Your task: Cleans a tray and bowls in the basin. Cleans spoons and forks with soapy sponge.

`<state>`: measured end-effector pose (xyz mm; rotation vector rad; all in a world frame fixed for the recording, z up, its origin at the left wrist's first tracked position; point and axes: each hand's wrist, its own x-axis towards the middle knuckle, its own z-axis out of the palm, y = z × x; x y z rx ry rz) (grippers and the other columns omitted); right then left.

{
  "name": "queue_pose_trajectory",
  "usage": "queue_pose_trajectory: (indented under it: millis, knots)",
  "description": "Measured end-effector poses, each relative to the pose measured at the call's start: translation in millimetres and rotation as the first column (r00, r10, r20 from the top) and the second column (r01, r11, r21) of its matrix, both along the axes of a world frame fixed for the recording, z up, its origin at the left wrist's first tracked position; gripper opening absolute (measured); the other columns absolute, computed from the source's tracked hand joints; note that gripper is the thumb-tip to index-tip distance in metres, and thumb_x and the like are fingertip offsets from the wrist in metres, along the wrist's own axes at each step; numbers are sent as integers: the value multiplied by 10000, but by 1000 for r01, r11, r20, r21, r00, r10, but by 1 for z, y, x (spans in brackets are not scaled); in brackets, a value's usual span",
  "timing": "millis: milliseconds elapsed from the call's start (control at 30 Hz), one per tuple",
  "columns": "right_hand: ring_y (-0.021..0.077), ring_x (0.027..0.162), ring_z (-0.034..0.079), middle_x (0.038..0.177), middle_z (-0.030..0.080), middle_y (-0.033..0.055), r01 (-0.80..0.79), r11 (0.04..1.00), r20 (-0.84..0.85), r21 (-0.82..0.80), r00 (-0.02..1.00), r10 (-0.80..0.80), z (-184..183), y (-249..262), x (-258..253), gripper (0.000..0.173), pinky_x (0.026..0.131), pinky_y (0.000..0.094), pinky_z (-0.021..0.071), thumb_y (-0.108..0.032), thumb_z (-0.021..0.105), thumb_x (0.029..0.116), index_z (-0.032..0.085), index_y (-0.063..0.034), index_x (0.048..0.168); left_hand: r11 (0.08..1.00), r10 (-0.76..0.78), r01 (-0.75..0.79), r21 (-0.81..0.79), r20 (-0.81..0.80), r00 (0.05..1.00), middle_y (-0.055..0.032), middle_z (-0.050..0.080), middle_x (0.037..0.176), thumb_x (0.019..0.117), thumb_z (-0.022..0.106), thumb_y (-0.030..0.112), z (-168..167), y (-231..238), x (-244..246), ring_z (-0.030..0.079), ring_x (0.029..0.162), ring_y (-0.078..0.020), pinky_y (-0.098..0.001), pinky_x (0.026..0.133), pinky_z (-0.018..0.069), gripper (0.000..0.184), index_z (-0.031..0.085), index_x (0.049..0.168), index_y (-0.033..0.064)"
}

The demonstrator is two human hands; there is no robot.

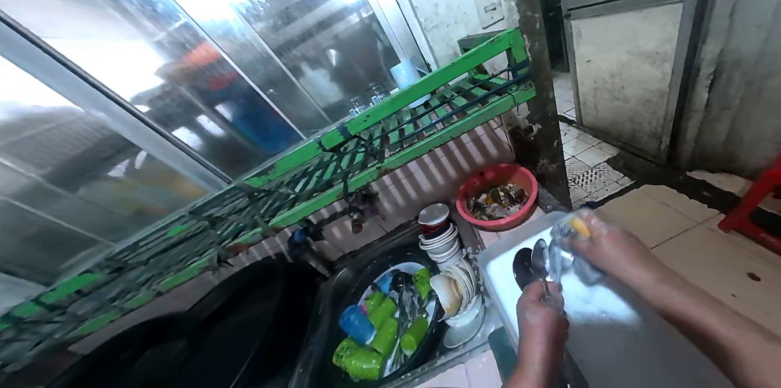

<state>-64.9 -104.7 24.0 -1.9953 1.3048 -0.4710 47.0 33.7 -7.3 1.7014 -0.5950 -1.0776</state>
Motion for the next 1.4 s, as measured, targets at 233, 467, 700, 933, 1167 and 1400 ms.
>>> queue_pose_trajectory:
  millis: [233, 467, 700, 933, 1167, 1400]
  knots:
    - [374, 1162, 623, 1273, 635, 229, -135, 977, 96, 164, 988, 121, 14, -8, -7, 584, 1017, 587, 467, -351, 747, 945, 548, -70, 1416, 987, -145, 121, -107, -250, 957, -67, 621, 822, 1038, 537, 63, 10, 11, 7, 576, 576, -99, -235, 546, 524, 183, 591, 1180, -39]
    - [345, 859, 662, 1046, 673, 219, 255, 915, 524, 312, 757, -389, 19, -19, -22, 443, 745, 577, 534, -249, 718, 971, 559, -89, 1352, 995, -92, 76, -69, -264, 960, -47, 589, 751, 1051, 527, 94, 8, 12, 11, 557, 546, -97, -230, 513, 509, 158, 584, 1149, -16]
    - [366, 1133, 633, 1263, 624, 245, -19, 947, 240, 322, 969, -63, 3, 22, 7, 614, 977, 566, 499, -329, 748, 945, 500, -45, 1430, 985, 2, -50, -165, -282, 959, -79, 653, 787, 1093, 478, 148, 14, -1, 11, 648, 642, -143, -280, 608, 570, 268, 612, 1204, -56]
    - [437, 1209, 575, 1289, 594, 302, -451, 735, -143, 506, 797, 587, 15, 17, 2, 627, 1032, 637, 422, -358, 723, 957, 509, 6, 1420, 936, -134, -10, -351, -384, 914, -128, 712, 1161, 1032, 524, 61, 8, 3, 27, 681, 1044, -177, -347, 946, 556, 235, 659, 1185, -54]
    - [333, 1038, 645, 1161, 625, 228, -665, 546, 57, 509, 660, 749, -28, 44, 5, 502, 904, 540, 524, -182, 760, 919, 529, 15, 1319, 953, -15, -116, -279, -429, 903, -80, 656, 771, 1044, 545, 79, 23, -3, 40, 666, 681, -186, -358, 718, 603, 183, 608, 1158, -50]
    - [285, 1081, 667, 1222, 654, 181, -216, 881, 260, 421, 959, 111, 12, 24, -25, 572, 935, 468, 556, -164, 806, 876, 558, -81, 1385, 997, -30, 17, -70, -196, 980, -27, 557, 731, 1059, 555, 125, 24, -5, 40, 543, 533, -109, -267, 515, 527, 234, 630, 1221, -25]
